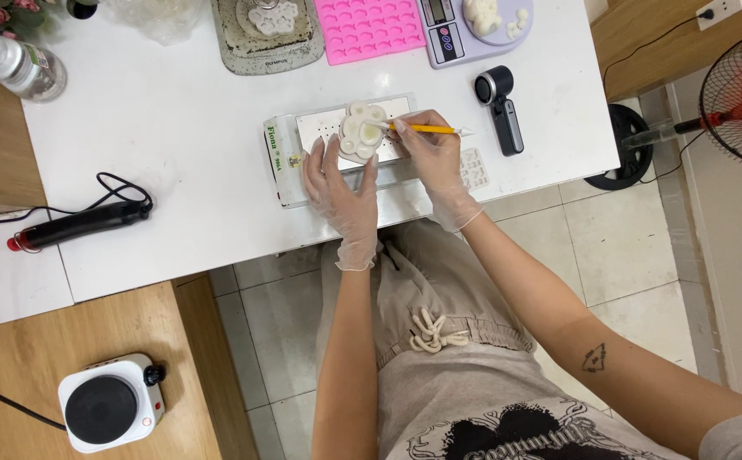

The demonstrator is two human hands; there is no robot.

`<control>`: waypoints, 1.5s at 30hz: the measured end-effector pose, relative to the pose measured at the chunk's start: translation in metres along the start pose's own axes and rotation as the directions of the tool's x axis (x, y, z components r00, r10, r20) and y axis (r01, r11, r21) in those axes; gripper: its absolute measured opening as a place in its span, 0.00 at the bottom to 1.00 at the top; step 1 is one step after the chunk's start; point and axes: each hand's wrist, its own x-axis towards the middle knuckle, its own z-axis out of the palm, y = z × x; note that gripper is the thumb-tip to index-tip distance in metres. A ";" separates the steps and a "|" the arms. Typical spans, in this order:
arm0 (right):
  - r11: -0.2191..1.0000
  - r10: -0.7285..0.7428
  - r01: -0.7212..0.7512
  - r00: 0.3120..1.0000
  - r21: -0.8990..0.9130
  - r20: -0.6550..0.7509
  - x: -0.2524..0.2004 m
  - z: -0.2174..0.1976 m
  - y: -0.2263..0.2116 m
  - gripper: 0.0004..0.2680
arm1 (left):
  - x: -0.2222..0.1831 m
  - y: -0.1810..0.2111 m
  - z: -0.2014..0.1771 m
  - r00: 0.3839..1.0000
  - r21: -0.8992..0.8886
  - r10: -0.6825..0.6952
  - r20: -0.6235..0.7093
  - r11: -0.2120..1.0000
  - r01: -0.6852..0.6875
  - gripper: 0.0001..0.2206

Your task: Carving and cleaning details on a molded flower-shaped wax candle at a workbench.

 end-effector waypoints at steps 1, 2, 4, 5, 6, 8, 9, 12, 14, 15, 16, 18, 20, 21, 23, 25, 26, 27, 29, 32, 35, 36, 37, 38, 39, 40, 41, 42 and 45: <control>1.000 0.000 0.000 1.000 0.000 0.001 0.000 -0.001 0.002 0.03 | 0.000 0.000 0.000 1.000 0.000 0.000 -0.001 1.000 0.000 0.31; 1.000 -0.013 0.013 1.000 -0.009 0.005 0.001 -0.001 0.003 0.03 | 0.000 0.000 0.000 1.000 0.007 0.005 0.000 1.000 -0.005 0.31; 1.000 -0.024 0.025 1.000 -0.018 0.010 0.001 -0.001 0.003 0.03 | 0.000 0.000 0.000 1.000 0.013 0.009 0.001 1.000 -0.009 0.31; 1.000 -0.012 0.012 1.000 -0.013 0.000 0.000 0.000 0.002 0.03 | 0.000 0.000 0.000 1.000 0.010 0.001 0.003 1.000 -0.001 0.31; 1.000 0.000 0.000 1.000 -0.009 -0.010 -0.001 0.001 0.000 0.03 | -0.001 0.001 0.000 1.000 0.007 -0.007 0.005 1.000 0.007 0.31; 1.000 -0.004 0.004 1.000 -0.014 -0.011 -0.003 0.002 -0.004 0.03 | 0.000 0.002 -0.001 1.000 -0.002 -0.007 0.008 1.000 0.007 0.30; 1.000 -0.009 0.008 1.000 -0.018 -0.011 -0.004 0.003 -0.006 0.03 | 0.000 0.002 -0.001 1.000 -0.010 -0.007 0.010 1.000 0.007 0.30; 1.000 -0.023 0.023 1.000 -0.019 -0.013 -0.003 0.001 -0.001 0.03 | -0.001 0.001 -0.001 1.000 0.014 0.001 0.003 1.000 -0.001 0.31; 1.000 -0.019 0.019 1.000 -0.021 -0.008 -0.002 0.000 -0.001 0.03 | 0.000 0.001 0.000 1.000 0.009 -0.003 0.003 1.000 0.003 0.31; 1.000 -0.015 0.015 1.000 -0.022 -0.005 -0.001 -0.001 -0.001 0.03 | 0.000 0.001 0.000 1.000 0.004 -0.007 0.005 1.000 0.007 0.31; 1.000 -0.014 0.014 1.000 -0.023 -0.005 -0.001 -0.001 0.001 0.03 | 0.000 0.002 -0.001 1.000 0.004 -0.008 0.005 1.000 0.008 0.31; 1.000 -0.025 0.025 1.000 -0.009 -0.005 -0.001 -0.001 0.003 0.04 | 0.001 0.003 -0.002 1.000 0.010 -0.009 0.005 1.000 0.009 0.31; 1.000 -0.026 0.026 1.000 -0.004 -0.003 -0.001 -0.002 0.006 0.04 | 0.000 0.003 -0.002 1.000 0.009 -0.008 0.004 1.000 0.008 0.31; 1.000 -0.028 0.028 1.000 0.002 -0.002 0.000 -0.002 0.007 0.04 | 0.000 0.003 -0.002 1.000 0.008 -0.007 0.002 1.000 0.007 0.31; 1.000 -0.024 0.024 1.000 0.007 -0.001 -0.001 -0.002 0.004 0.04 | 0.000 0.001 -0.001 1.000 0.010 -0.003 0.002 1.000 0.003 0.31; 1.000 -0.020 0.020 1.000 0.012 0.002 -0.001 -0.002 0.005 0.04 | 0.000 0.000 0.000 1.000 0.012 0.002 0.000 1.000 -0.002 0.31; 1.000 -0.024 0.024 1.000 0.018 -0.003 0.000 -0.003 0.007 0.04 | 0.000 -0.001 0.000 1.000 0.010 0.001 -0.003 1.000 -0.001 0.32; 0.999 -0.028 0.029 1.000 0.024 -0.008 0.000 -0.004 0.009 0.04 | 0.000 -0.001 0.001 1.000 0.008 0.000 -0.006 1.000 0.000 0.32; 1.000 -0.017 0.017 1.000 0.016 -0.011 -0.001 -0.002 0.006 0.04 | 0.000 -0.001 0.001 1.000 0.013 0.006 -0.009 1.000 -0.006 0.32; 1.000 -0.007 0.007 1.000 0.009 -0.013 -0.002 -0.001 0.005 0.04 | 0.000 -0.001 0.001 1.000 0.018 0.015 -0.014 1.000 -0.015 0.31; 1.000 -0.006 0.006 1.000 0.004 -0.018 -0.002 -0.001 0.006 0.04 | 0.000 0.000 0.001 1.000 0.018 0.015 -0.012 1.000 -0.014 0.31; 1.000 -0.006 0.006 1.000 -0.001 -0.020 -0.001 -0.001 0.007 0.04 | 0.000 0.000 0.000 1.000 0.020 0.014 -0.011 1.000 -0.014 0.31; 1.000 -0.005 0.005 1.000 -0.001 -0.020 -0.002 -0.001 0.006 0.04 | 0.000 0.000 0.000 1.000 0.020 0.014 -0.010 1.000 -0.014 0.31; 1.000 -0.007 0.007 1.000 -0.009 -0.019 -0.002 -0.002 0.006 0.04 | 0.000 0.000 0.000 1.000 0.012 0.011 -0.010 1.000 -0.011 0.31; 1.000 -0.008 0.008 1.000 -0.018 -0.019 -0.003 -0.003 0.005 0.04 | 0.000 0.000 0.000 1.000 0.004 0.008 -0.010 1.000 -0.008 0.31; 1.000 -0.008 0.008 1.000 -0.018 -0.019 -0.004 -0.002 0.004 0.04 | 0.000 0.000 0.000 1.000 0.004 0.008 -0.010 1.000 -0.008 0.31; 1.000 -0.015 0.015 1.000 -0.014 -0.011 -0.004 -0.002 0.003 0.03 | 0.000 0.001 -0.001 1.000 0.005 0.005 -0.007 1.000 -0.005 0.31; 1.000 -0.022 0.022 1.000 -0.009 -0.002 -0.005 -0.001 0.003 0.03 | 0.000 0.001 -0.001 1.000 0.007 0.002 -0.004 1.000 -0.002 0.31; 0.999 -0.049 0.049 0.999 0.018 0.017 -0.002 -0.005 0.013 0.03 | -0.001 0.001 0.000 1.000 0.006 -0.011 -0.004 1.000 0.011 0.31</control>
